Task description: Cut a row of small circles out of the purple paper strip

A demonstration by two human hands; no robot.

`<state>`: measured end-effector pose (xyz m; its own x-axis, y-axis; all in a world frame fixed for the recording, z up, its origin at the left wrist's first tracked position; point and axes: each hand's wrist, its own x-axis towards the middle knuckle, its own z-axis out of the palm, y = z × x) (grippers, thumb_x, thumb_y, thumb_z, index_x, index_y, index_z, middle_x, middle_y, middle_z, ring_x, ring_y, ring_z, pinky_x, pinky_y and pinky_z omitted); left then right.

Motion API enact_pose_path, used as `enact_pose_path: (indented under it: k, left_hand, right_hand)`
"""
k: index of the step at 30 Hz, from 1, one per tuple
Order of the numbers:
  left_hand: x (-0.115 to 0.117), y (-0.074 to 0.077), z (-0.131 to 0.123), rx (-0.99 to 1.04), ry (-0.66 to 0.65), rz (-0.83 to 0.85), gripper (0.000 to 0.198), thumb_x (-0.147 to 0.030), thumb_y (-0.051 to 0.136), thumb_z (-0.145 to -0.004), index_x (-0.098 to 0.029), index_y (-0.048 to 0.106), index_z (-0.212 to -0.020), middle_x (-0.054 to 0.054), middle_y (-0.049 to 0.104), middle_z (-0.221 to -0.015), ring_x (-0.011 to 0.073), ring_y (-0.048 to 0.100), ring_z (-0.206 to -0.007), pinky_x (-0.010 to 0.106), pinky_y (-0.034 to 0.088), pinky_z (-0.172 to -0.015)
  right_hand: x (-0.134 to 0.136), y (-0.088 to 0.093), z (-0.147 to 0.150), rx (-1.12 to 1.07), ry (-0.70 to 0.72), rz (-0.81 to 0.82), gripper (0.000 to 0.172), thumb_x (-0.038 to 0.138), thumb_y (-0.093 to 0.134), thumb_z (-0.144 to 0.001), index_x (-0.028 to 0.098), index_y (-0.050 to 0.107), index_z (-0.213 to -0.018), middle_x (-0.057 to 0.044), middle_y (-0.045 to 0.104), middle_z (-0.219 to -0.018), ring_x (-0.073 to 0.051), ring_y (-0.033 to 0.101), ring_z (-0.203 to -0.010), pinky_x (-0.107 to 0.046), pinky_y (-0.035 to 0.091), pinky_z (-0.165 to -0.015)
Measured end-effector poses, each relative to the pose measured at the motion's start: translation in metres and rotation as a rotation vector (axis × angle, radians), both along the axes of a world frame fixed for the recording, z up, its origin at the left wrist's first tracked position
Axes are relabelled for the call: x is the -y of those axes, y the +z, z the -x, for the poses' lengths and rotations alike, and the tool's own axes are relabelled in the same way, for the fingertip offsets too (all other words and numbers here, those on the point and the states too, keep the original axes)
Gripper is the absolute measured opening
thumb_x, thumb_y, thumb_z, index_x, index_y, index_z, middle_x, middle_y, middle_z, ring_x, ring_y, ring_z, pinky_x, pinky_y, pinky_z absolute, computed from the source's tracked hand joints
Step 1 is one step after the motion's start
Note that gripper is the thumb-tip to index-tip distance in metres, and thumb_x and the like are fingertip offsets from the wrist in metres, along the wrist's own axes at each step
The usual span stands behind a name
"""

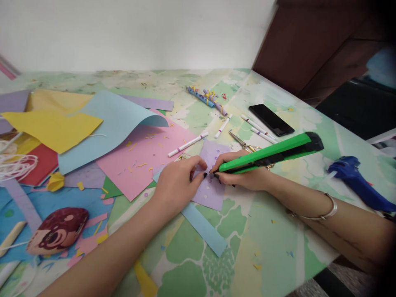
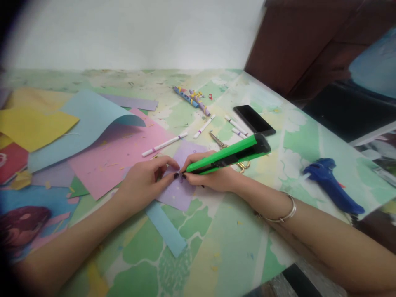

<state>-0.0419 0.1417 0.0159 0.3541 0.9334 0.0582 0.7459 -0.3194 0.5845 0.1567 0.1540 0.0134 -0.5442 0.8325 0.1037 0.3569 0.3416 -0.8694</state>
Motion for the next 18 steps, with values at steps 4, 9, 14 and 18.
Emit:
enact_pose_path:
  k: [4,9,14,18]
  left_hand:
    - [0.0,-0.0002,-0.0002,0.001,0.001,0.002,0.017,-0.022,0.055,-0.078,-0.025,0.065,-0.09,-0.004,0.056,-0.062,0.0147,0.051,-0.058,0.026,0.032,-0.055]
    - [0.0012,0.0,-0.0007,-0.002,0.001,0.013,0.018,-0.018,0.054,-0.078,-0.024,0.065,-0.091,-0.004,0.053,-0.061,0.0145,0.05,-0.057,0.027,0.032,-0.055]
    - [0.0013,0.0,-0.0012,0.005,-0.002,0.024,0.017,-0.017,0.053,-0.079,-0.024,0.065,-0.09,-0.004,0.052,-0.06,0.015,0.05,-0.058,0.028,0.031,-0.056]
    - [0.0014,-0.0011,-0.0011,0.006,-0.005,0.023,0.018,-0.016,0.053,-0.08,-0.024,0.065,-0.09,-0.004,0.053,-0.062,0.015,0.05,-0.059,0.028,0.031,-0.057]
  right_hand:
    - [0.0009,-0.0016,0.002,0.022,-0.016,-0.068,0.009,0.014,0.061,-0.073,0.016,0.068,-0.079,0.001,0.067,-0.069,-0.009,0.057,-0.062,-0.017,0.043,-0.056]
    - [0.004,-0.0022,0.005,0.046,-0.051,-0.084,0.009,0.012,0.06,-0.073,0.016,0.067,-0.078,0.002,0.067,-0.068,-0.008,0.058,-0.061,-0.016,0.042,-0.055]
    - [0.0054,-0.0004,0.0054,0.02,-0.047,-0.076,0.008,0.012,0.061,-0.073,0.015,0.067,-0.078,0.002,0.067,-0.068,-0.008,0.057,-0.06,-0.016,0.042,-0.054]
    - [0.0049,0.0008,0.0049,0.002,-0.051,-0.014,0.009,0.011,0.061,-0.072,0.014,0.067,-0.078,0.002,0.066,-0.066,-0.008,0.055,-0.057,-0.016,0.041,-0.051]
